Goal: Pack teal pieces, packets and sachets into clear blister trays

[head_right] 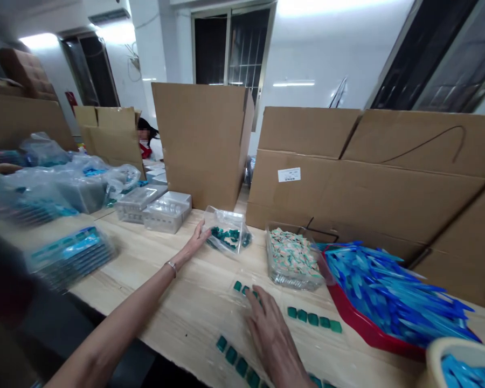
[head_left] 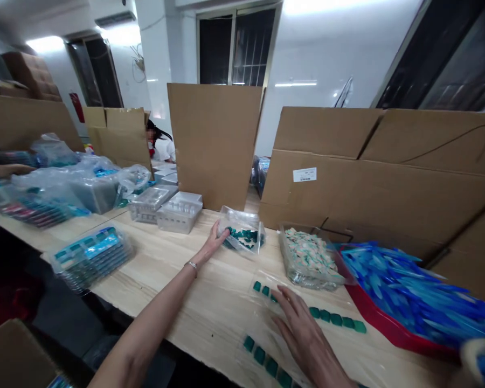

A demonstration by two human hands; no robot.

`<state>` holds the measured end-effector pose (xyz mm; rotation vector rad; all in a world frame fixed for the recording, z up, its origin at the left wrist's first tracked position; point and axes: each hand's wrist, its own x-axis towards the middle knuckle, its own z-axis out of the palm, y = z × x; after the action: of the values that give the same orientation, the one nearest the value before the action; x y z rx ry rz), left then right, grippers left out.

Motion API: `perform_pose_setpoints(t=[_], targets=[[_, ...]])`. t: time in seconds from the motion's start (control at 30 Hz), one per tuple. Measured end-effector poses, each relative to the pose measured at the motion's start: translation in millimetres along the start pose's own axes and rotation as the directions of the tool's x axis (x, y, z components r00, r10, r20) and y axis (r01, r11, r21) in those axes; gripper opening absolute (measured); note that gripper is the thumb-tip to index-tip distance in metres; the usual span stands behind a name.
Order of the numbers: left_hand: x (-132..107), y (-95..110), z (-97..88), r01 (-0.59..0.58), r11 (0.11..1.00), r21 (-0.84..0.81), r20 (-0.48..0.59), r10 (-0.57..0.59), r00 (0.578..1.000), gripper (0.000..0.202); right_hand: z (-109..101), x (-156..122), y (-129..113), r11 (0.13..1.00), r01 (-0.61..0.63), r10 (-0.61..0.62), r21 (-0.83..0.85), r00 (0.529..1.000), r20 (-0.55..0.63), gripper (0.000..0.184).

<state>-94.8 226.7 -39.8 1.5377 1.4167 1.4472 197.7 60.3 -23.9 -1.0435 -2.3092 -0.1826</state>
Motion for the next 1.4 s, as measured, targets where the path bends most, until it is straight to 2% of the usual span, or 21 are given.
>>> perform_pose_setpoints(t=[0.1,0.17,0.23,0.3,0.33,0.37,0.4,0.47,0.53,0.6,0.67,0.8,0.9,1.0,1.1,1.23,1.33,1.4], targets=[[4,1,11.0,-0.011,0.993,-0.114,0.068,0.019,0.998,0.079,-16,43,18,0.998,-0.064,0.065,0.018,0.997,-0.036,0.044],[0,0,12.1,-0.036,0.993,-0.110,0.081,0.045,0.996,0.069,-22,81,36,0.993,-0.097,0.102,0.063,0.992,-0.076,0.042],[-9,-2,9.7,-0.069,0.994,-0.082,0.095,0.077,0.992,0.052,-16,125,56,0.981,-0.154,0.163,0.119,0.984,-0.068,0.039],[-18,-4,6.6,-0.079,0.995,-0.052,0.118,0.085,0.989,0.041,2,170,74,0.974,-0.200,0.205,0.102,0.978,-0.040,0.039],[-23,-5,5.5,-0.082,0.996,-0.027,0.128,0.084,0.988,0.038,15,191,82,0.974,-0.221,0.221,0.055,0.975,0.021,0.042],[-26,-5,4.7,-0.083,0.997,-0.003,0.135,0.083,0.987,0.036,30,210,89,0.972,-0.237,0.235,-0.002,0.963,0.129,0.046],[-29,-5,4.4,-0.085,0.996,0.015,0.140,0.082,0.987,0.035,45,226,93,0.968,-0.245,0.252,-0.058,0.930,0.268,0.052],[-31,-6,4.3,-0.094,0.995,0.020,0.145,0.090,0.985,0.034,73,248,98,0.968,-0.233,0.249,-0.088,0.897,0.366,0.061],[-31,-6,4.3,-0.097,0.995,0.005,0.148,0.095,0.984,0.034,94,259,99,0.975,-0.202,0.222,-0.094,0.885,0.409,0.059],[-31,-6,3.7,-0.087,0.996,-0.004,0.161,0.087,0.983,0.034,106,260,98,0.984,-0.154,0.180,-0.095,0.885,0.430,0.048],[-31,-5,2.3,-0.069,0.998,-0.002,0.187,0.068,0.980,0.035,109,258,98,0.992,-0.096,0.123,-0.085,0.895,0.428,0.039],[-37,4,-4.3,-0.045,0.999,-0.028,0.235,0.051,0.971,0.054,97,250,105,0.998,0.015,0.007,-0.054,0.920,0.393,0.043],[-48,18,-13.5,-0.003,0.996,-0.094,0.154,0.018,0.988,0.067,82,241,109,0.997,0.081,-0.075,-0.011,0.955,0.286,0.046],[-66,36,-24.4,0.053,0.979,-0.197,-0.003,-0.054,0.999,0.053,63,230,103,0.994,0.102,-0.107,0.039,0.983,0.147,0.046],[-90,54,-33.4,0.077,0.961,-0.267,-0.109,-0.110,0.988,0.045,38,218,87,0.987,0.126,-0.131,0.099,0.990,0.056,0.049],[-120,73,-39.4,0.077,0.924,-0.374,-0.197,-0.160,0.967,0.041,8,198,53,0.957,0.241,-0.236,0.160,0.971,-0.050,0.027],[-138,81,-40.0,0.109,0.813,-0.571,-0.141,-0.228,0.963,0.042,-2,173,25,0.935,0.309,-0.305,0.171,0.951,-0.049,0.021],[-149,84,-39.0,0.140,0.753,-0.643,-0.083,-0.250,0.965,0.044,-3,151,9,0.929,0.336,-0.333,0.155,0.942,-0.047,0.022]])
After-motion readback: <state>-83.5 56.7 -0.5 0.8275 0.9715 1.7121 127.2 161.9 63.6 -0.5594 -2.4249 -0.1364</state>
